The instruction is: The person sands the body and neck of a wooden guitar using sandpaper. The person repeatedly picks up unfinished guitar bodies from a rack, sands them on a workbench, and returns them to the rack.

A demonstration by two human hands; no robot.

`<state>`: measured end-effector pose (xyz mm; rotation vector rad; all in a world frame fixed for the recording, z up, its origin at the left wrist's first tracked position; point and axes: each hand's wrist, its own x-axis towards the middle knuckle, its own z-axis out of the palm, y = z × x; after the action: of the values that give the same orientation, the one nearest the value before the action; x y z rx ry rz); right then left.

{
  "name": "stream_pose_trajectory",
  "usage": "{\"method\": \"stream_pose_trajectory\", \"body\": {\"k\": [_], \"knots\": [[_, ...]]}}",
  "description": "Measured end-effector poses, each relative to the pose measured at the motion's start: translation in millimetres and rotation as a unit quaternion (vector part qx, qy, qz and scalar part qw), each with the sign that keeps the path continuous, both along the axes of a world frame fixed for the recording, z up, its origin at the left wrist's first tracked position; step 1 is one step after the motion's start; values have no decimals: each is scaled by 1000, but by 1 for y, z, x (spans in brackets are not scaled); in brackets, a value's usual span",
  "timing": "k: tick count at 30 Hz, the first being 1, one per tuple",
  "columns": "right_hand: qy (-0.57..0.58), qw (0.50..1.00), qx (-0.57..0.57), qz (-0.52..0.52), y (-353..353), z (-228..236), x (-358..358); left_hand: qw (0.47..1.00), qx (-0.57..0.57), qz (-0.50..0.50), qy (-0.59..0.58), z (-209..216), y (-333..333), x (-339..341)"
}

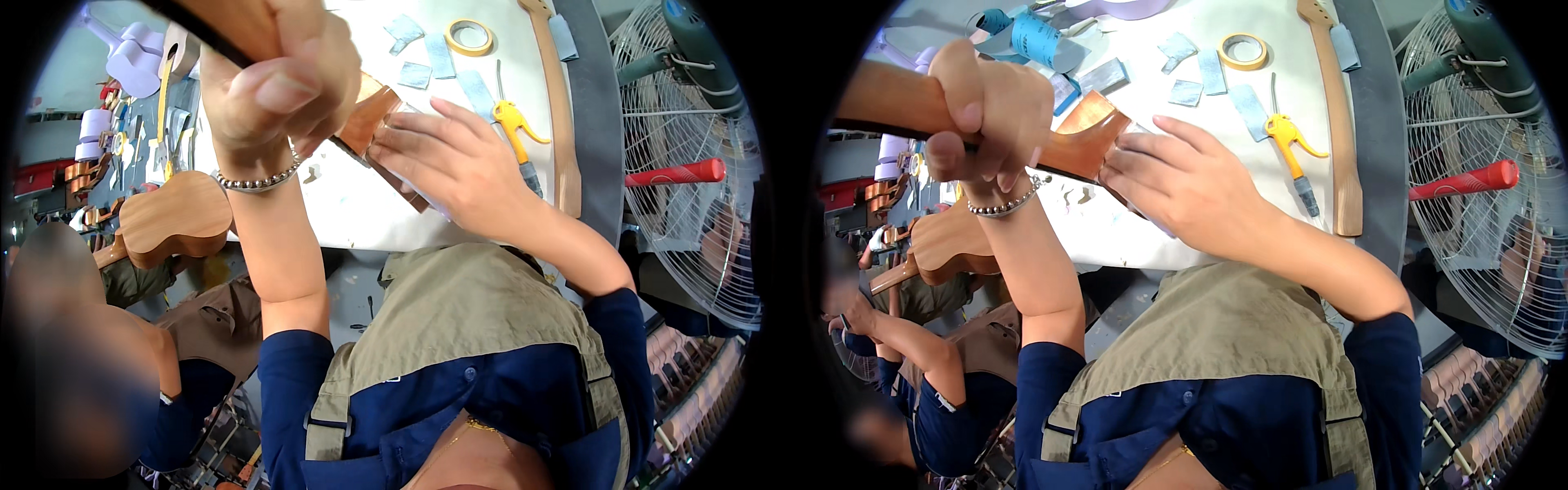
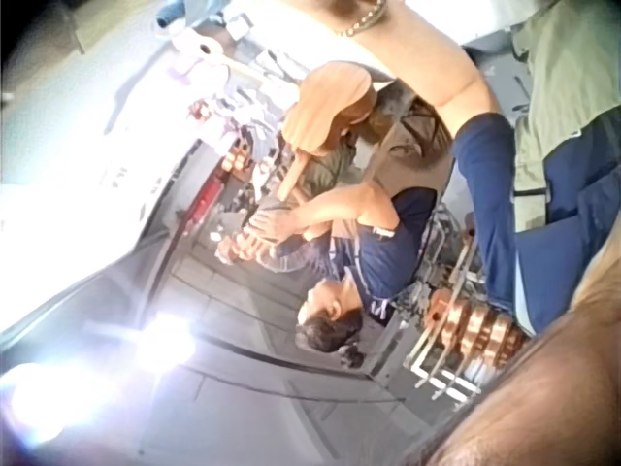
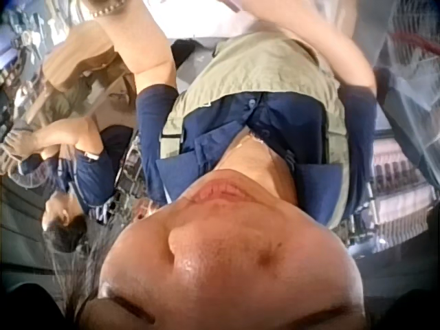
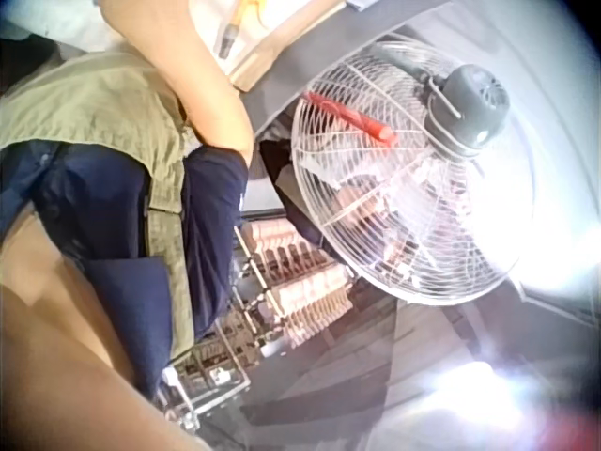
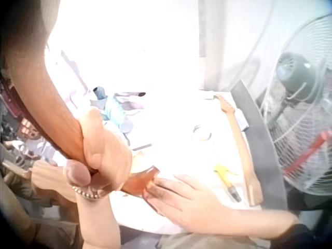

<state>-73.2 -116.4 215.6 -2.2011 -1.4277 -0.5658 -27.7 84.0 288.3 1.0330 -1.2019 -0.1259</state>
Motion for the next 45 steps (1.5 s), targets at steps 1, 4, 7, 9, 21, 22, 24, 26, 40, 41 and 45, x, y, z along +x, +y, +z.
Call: {"method": "stream_pose_trajectory", "body": {"k": [1,4,7,9,21,22,24,26,40,41,45], "knots": [[-2,1000,-2,-6,-3,-1,-3,1000,-5,-5,11,-1,0,1],[-8,1000,6,-10,-7,-2,-8,997,8,-68,25,0,14,1],[-3,1000,4,-20,-9,-1,-7,999,5,-33,29,1,7,1],[-14,999,17,-32,1,0,5,1000,6,-15,23,4,4,5],[170,984,-2,54,-45,28,0,997,-69,4,28,-1,-4,-24],[212,976,-21,48,-60,32,-3,997,-73,35,0,-8,6,-20],[164,984,40,-58,-80,32,-5,946,-129,299,16,-3,-1,-32],[158,974,87,-139,-94,21,-8,779,-55,624,5,-2,-11,-38],[253,946,104,-174,-113,-33,-28,780,-149,602,84,14,-7,-73],[269,943,110,-162,-112,-33,-28,780,-155,601,77,13,-10,-74],[320,930,138,-117,-106,-35,-26,754,-161,634,59,14,-22,-85]]}}
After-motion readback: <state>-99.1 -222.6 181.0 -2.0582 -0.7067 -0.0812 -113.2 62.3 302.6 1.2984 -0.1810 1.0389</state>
